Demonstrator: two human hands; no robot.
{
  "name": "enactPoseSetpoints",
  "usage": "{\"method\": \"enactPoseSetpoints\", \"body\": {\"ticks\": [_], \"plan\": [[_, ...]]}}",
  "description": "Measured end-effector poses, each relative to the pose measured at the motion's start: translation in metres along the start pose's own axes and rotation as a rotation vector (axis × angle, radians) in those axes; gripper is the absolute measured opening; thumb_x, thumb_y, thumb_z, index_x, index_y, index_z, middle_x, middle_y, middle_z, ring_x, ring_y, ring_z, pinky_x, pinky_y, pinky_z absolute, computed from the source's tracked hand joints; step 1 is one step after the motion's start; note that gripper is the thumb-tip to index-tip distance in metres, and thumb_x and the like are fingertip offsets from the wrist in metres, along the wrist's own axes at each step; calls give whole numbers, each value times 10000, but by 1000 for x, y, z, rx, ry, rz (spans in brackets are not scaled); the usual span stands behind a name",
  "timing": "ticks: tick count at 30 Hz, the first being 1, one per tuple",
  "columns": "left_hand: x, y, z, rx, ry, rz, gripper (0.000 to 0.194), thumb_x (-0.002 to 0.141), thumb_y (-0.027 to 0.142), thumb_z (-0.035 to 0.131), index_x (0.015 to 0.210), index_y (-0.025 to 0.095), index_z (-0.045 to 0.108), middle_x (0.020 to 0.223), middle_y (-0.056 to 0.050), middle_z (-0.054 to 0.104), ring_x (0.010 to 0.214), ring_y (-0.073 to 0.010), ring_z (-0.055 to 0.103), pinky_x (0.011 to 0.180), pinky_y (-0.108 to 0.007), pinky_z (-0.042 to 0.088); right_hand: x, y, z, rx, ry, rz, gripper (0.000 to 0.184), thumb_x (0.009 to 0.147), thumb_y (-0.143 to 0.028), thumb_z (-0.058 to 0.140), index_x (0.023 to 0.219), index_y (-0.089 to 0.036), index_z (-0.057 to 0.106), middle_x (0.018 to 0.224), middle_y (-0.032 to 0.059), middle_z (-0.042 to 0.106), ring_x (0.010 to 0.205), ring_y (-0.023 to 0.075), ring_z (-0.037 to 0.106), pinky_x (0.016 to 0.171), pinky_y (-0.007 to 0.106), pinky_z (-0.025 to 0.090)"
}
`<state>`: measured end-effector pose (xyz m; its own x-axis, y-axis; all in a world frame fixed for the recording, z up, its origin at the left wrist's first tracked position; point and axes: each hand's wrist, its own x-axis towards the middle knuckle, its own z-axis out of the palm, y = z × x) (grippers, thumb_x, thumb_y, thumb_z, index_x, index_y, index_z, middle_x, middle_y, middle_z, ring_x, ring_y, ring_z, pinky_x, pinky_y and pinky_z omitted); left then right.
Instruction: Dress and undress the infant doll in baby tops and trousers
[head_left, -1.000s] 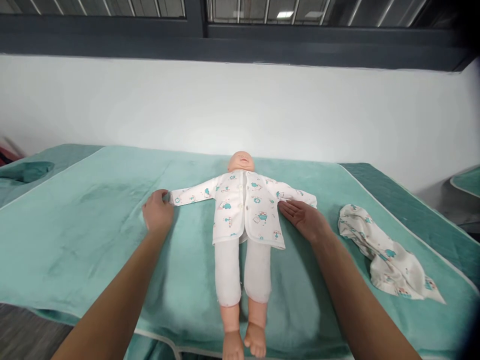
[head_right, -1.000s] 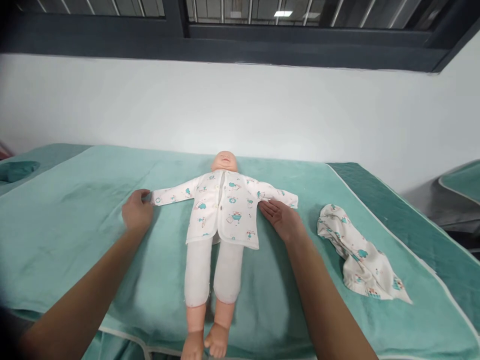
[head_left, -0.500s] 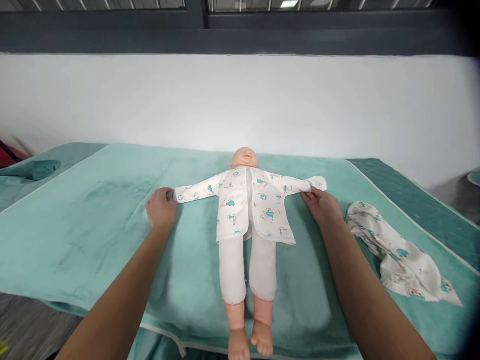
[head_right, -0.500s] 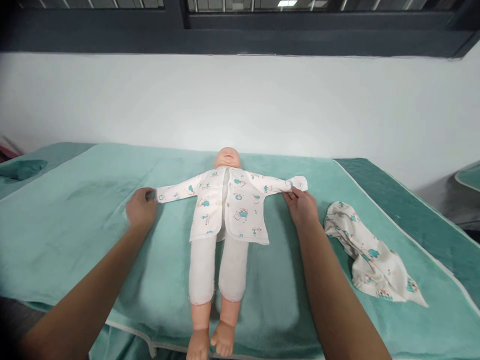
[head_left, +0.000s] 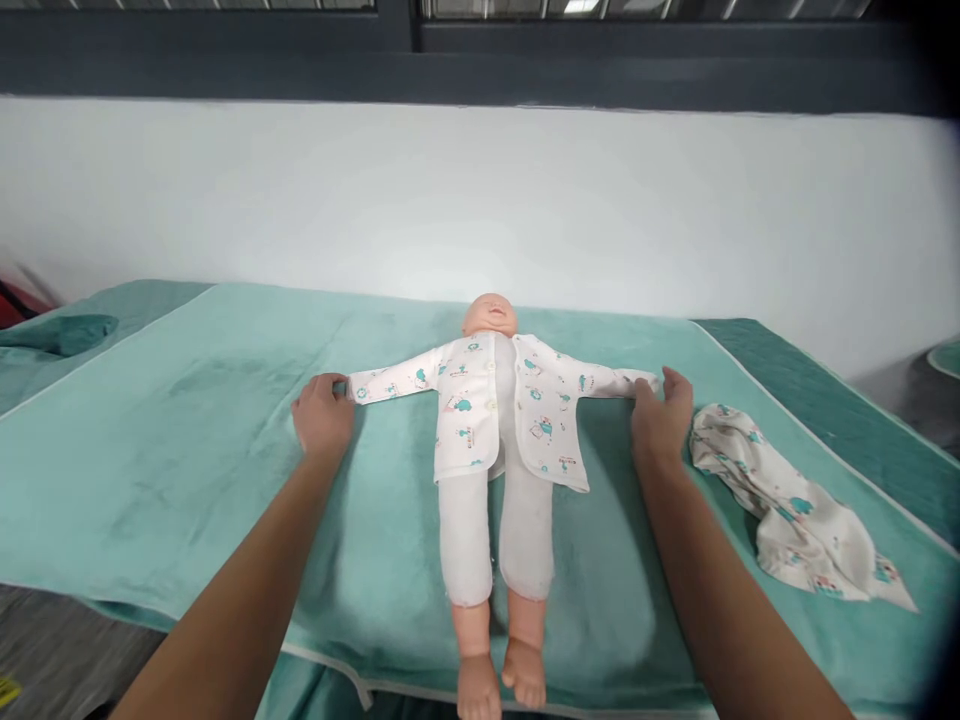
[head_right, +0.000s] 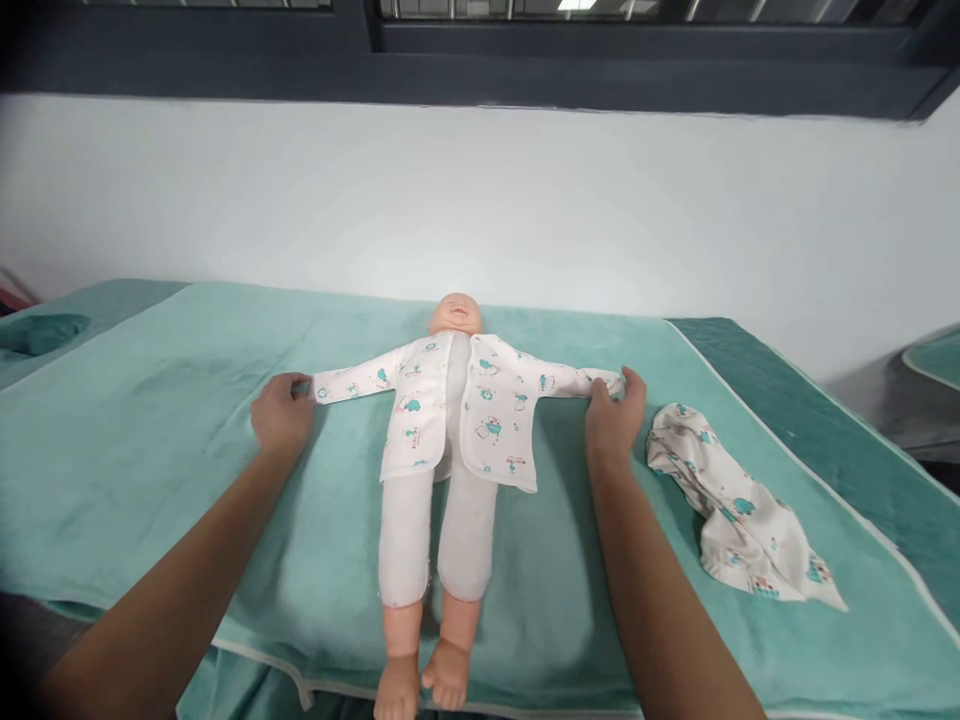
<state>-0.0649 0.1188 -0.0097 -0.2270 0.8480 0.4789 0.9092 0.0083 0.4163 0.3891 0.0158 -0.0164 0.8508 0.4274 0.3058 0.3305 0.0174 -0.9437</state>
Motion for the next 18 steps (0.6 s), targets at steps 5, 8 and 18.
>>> {"method": "enactPoseSetpoints", "body": {"ticks": [5, 8, 18], "plan": [[3, -6, 3, -56, 17, -9, 378, 788, 64, 432, 1065, 187, 658, 1120, -98, 688, 1071, -266, 612, 893, -395, 446, -97, -27, -41, -7, -244, -189, 418, 900, -376, 573, 1265, -173, 575, 1331, 125, 589, 1218, 232, 570, 970, 378, 500], [0, -3, 0, -94, 72, 14, 395, 776, 53, 424, 1071, 179, 654, 1128, -106, 675, 1094, -267, 596, 908, -397, 448, -148, -29, -71, -125, -457, -155, 297, 929, -425, 551, 1098, -195, 633, 1051, 78, 685, 909, 201, 652, 805, 341, 516], [-123, 50, -38, -348, -221, 50, 335, 813, 186, 482, 1092, 190, 667, 1195, -87, 658, 1146, -259, 578, 1043, -419, 436, -163, -67, -60, -658, -582, 3, 494, 897, -512, 554, 1303, -241, 477, 1134, 63, 701, 947, 290, 681, 659, 325, 410]]}}
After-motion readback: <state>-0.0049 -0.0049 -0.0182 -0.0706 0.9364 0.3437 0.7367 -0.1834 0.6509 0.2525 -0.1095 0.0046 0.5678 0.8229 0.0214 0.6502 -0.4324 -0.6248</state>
